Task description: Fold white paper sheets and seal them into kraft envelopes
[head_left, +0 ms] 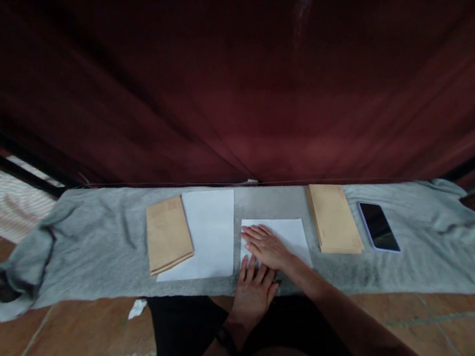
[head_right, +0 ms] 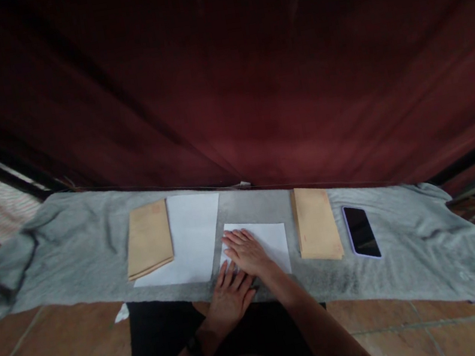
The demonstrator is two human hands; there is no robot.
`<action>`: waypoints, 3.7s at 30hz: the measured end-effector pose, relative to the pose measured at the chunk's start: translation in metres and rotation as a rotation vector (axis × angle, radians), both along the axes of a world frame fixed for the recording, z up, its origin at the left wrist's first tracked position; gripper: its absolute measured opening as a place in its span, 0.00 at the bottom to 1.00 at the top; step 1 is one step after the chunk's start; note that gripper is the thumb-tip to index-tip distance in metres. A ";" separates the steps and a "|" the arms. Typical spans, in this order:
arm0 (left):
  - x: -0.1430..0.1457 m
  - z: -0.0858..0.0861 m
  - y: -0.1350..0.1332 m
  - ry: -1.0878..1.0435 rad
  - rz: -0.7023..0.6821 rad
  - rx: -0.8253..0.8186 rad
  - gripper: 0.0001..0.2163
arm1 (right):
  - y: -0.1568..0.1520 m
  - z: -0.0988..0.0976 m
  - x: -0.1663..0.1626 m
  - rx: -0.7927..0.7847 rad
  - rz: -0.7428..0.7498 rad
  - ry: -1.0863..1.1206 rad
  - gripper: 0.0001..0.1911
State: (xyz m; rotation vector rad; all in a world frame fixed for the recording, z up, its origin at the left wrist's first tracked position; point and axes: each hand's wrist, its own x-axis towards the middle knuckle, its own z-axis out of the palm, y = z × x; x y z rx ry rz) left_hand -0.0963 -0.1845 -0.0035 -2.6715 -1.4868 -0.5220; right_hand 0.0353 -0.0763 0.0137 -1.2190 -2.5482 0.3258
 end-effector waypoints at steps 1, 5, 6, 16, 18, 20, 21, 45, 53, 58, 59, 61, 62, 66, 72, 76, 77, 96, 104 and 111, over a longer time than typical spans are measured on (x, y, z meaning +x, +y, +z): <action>0.000 0.000 0.001 0.003 -0.004 0.014 0.19 | 0.006 -0.001 -0.001 0.011 -0.019 -0.003 0.23; -0.001 -0.001 0.002 0.027 -0.027 0.088 0.22 | 0.021 -0.003 -0.007 0.013 -0.116 -0.004 0.24; -0.001 -0.001 0.002 0.031 -0.029 0.105 0.22 | 0.022 -0.003 -0.007 0.009 -0.148 0.004 0.25; 0.005 0.007 -0.001 0.067 0.005 0.068 0.22 | -0.076 -0.011 0.070 0.105 -0.188 0.129 0.25; 0.008 0.011 -0.001 0.074 0.013 0.028 0.21 | -0.100 -0.010 0.084 0.104 -0.170 0.078 0.26; 0.013 0.015 0.002 0.074 0.015 -0.021 0.21 | -0.117 -0.008 0.090 0.109 -0.153 0.031 0.26; 0.016 0.016 0.005 0.073 0.009 -0.045 0.21 | -0.121 -0.007 0.091 0.113 -0.152 0.018 0.27; 0.067 0.006 0.121 -0.011 -0.251 -0.201 0.24 | -0.125 -0.001 0.085 0.074 -0.200 0.150 0.25; 0.086 0.012 0.102 -0.020 -0.466 -0.209 0.22 | -0.124 0.000 0.088 0.042 -0.162 0.175 0.22; 0.099 0.012 0.127 0.007 -0.396 -0.165 0.23 | -0.124 -0.003 0.089 0.104 -0.146 0.143 0.26; 0.101 0.011 0.131 0.014 -0.383 -0.158 0.23 | -0.124 -0.003 0.090 0.108 -0.142 0.135 0.26; 0.103 0.011 0.138 0.024 -0.355 -0.148 0.23 | -0.123 -0.004 0.090 0.108 -0.135 0.119 0.26; 0.104 0.011 0.140 0.027 -0.342 -0.146 0.23 | -0.123 -0.004 0.090 0.106 -0.131 0.114 0.26; 0.105 0.010 0.143 0.037 -0.311 -0.149 0.24 | -0.124 -0.004 0.090 0.111 -0.129 0.104 0.27; 0.079 0.009 0.110 0.027 -0.374 -0.177 0.23 | -0.125 -0.006 0.087 0.137 -0.164 0.148 0.24; 0.050 0.015 0.073 0.006 -0.360 -0.159 0.23 | -0.126 -0.006 0.086 0.128 -0.176 0.156 0.22; 0.044 0.016 0.065 0.009 -0.339 -0.155 0.24 | -0.126 -0.007 0.086 0.129 -0.175 0.150 0.21; -0.013 0.008 0.003 0.029 0.094 -0.038 0.34 | -0.153 -0.020 0.100 0.213 -0.435 0.092 0.28; 0.010 0.021 0.019 0.001 0.076 -0.016 0.27 | -0.118 -0.001 0.070 0.124 -0.373 0.178 0.26; 0.019 0.008 0.032 0.099 0.002 -0.048 0.25 | -0.063 -0.007 0.037 0.122 -0.320 0.153 0.24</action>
